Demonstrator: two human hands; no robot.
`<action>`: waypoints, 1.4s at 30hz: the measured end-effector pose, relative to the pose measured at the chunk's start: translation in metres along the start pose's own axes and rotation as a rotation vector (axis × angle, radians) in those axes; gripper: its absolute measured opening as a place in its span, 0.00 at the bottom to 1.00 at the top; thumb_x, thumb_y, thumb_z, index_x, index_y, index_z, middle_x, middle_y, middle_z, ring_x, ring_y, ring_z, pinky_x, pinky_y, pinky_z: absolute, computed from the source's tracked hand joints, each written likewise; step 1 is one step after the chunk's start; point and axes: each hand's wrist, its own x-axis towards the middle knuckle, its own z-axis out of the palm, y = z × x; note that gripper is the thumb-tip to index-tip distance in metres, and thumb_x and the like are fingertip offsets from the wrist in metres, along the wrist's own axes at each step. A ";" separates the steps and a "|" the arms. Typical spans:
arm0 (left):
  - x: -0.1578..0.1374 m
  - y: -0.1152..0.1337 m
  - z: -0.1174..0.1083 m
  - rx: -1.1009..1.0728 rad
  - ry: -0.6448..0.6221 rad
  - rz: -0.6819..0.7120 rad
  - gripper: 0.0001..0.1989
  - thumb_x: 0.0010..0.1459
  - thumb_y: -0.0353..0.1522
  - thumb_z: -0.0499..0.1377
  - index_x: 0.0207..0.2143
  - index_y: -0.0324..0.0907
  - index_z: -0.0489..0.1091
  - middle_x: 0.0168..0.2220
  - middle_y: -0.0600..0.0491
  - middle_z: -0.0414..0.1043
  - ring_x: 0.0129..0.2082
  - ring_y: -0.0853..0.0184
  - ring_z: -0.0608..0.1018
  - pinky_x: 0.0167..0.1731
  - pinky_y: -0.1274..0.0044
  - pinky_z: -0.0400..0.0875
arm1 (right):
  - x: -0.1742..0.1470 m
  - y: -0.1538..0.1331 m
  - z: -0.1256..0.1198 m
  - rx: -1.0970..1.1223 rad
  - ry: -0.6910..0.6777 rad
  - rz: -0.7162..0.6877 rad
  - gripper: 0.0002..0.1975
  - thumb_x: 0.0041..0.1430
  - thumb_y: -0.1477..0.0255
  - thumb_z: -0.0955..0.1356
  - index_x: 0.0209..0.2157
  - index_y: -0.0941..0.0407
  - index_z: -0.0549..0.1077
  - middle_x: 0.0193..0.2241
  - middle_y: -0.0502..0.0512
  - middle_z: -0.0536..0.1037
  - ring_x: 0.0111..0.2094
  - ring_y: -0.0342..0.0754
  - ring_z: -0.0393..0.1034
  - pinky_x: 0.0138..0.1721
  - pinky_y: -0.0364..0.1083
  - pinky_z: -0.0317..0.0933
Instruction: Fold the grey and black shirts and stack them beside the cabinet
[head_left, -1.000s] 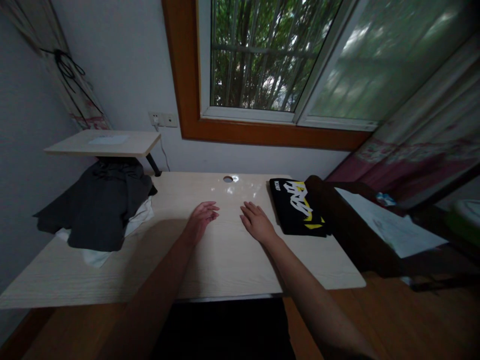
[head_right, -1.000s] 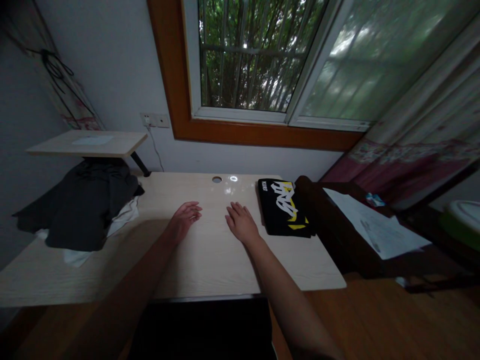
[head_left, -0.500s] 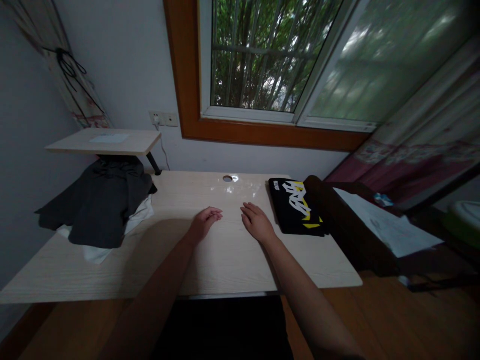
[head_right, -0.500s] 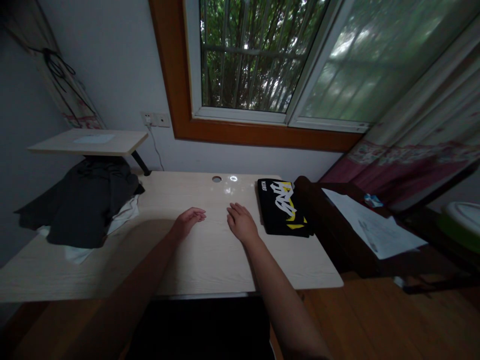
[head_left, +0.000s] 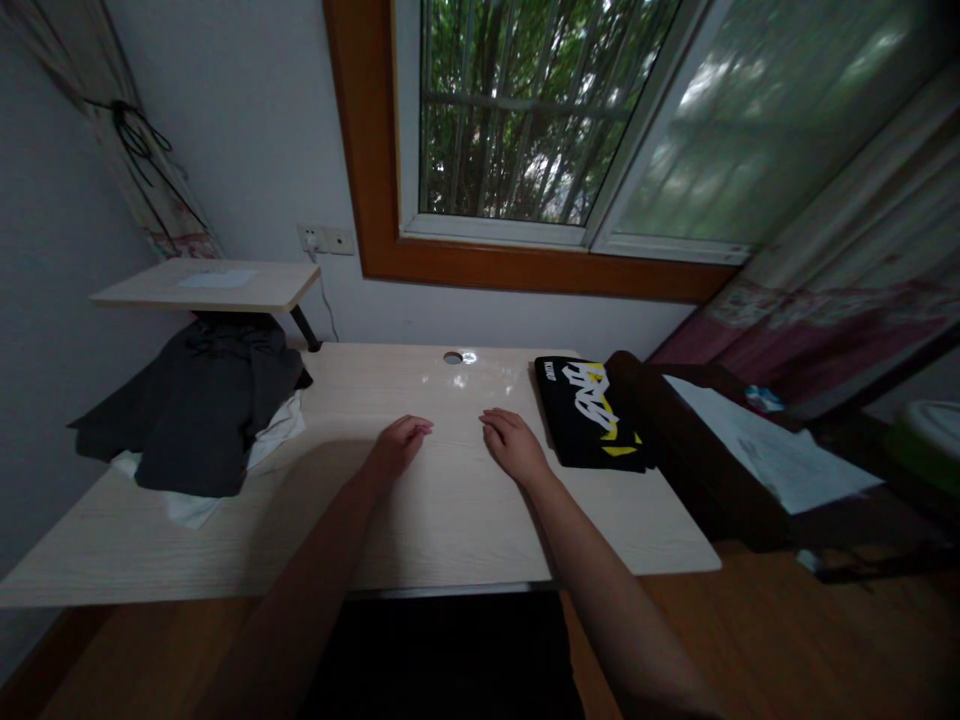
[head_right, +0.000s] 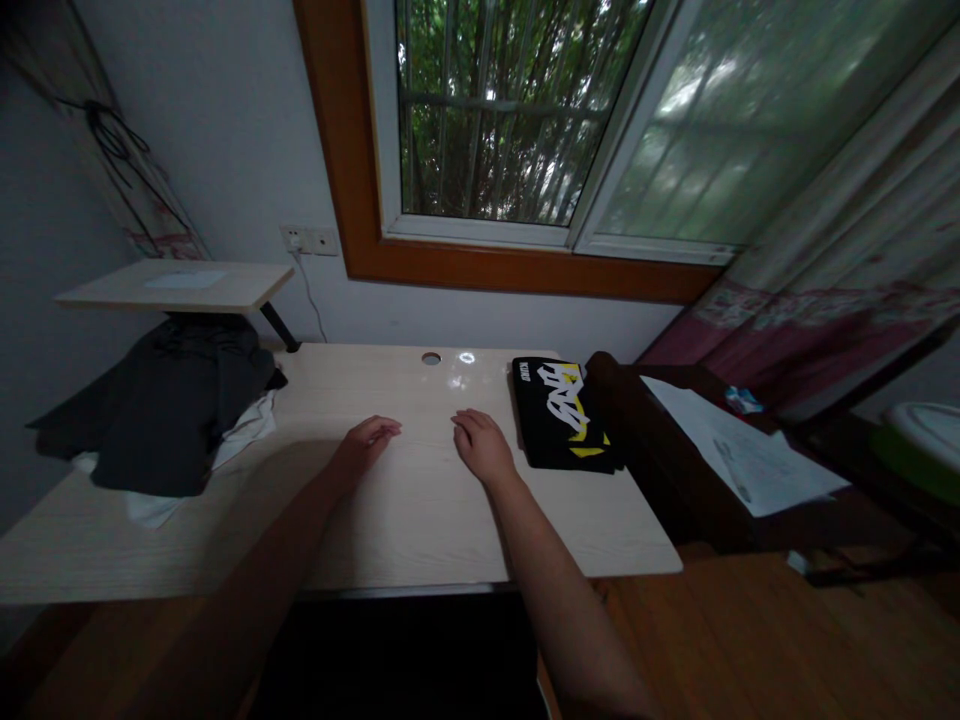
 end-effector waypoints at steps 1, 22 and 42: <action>0.000 0.000 0.001 0.017 -0.009 0.011 0.10 0.54 0.30 0.64 0.39 0.48 0.80 0.39 0.49 0.78 0.41 0.58 0.78 0.48 0.66 0.70 | 0.000 -0.001 -0.001 0.010 0.006 0.003 0.17 0.67 0.69 0.63 0.52 0.52 0.79 0.53 0.57 0.79 0.58 0.55 0.70 0.63 0.58 0.62; -0.001 -0.002 0.003 0.263 -0.101 0.182 0.10 0.58 0.27 0.59 0.39 0.47 0.79 0.38 0.49 0.78 0.42 0.59 0.77 0.51 0.65 0.69 | 0.001 -0.003 -0.003 0.053 0.033 0.010 0.17 0.66 0.72 0.63 0.50 0.53 0.79 0.55 0.56 0.78 0.56 0.52 0.72 0.62 0.54 0.63; -0.002 -0.003 0.003 0.525 -0.109 0.314 0.13 0.61 0.24 0.52 0.41 0.43 0.75 0.40 0.50 0.78 0.43 0.63 0.78 0.48 0.69 0.73 | 0.002 0.006 0.001 0.170 0.086 0.050 0.15 0.65 0.71 0.64 0.48 0.51 0.79 0.51 0.56 0.80 0.53 0.53 0.74 0.59 0.54 0.66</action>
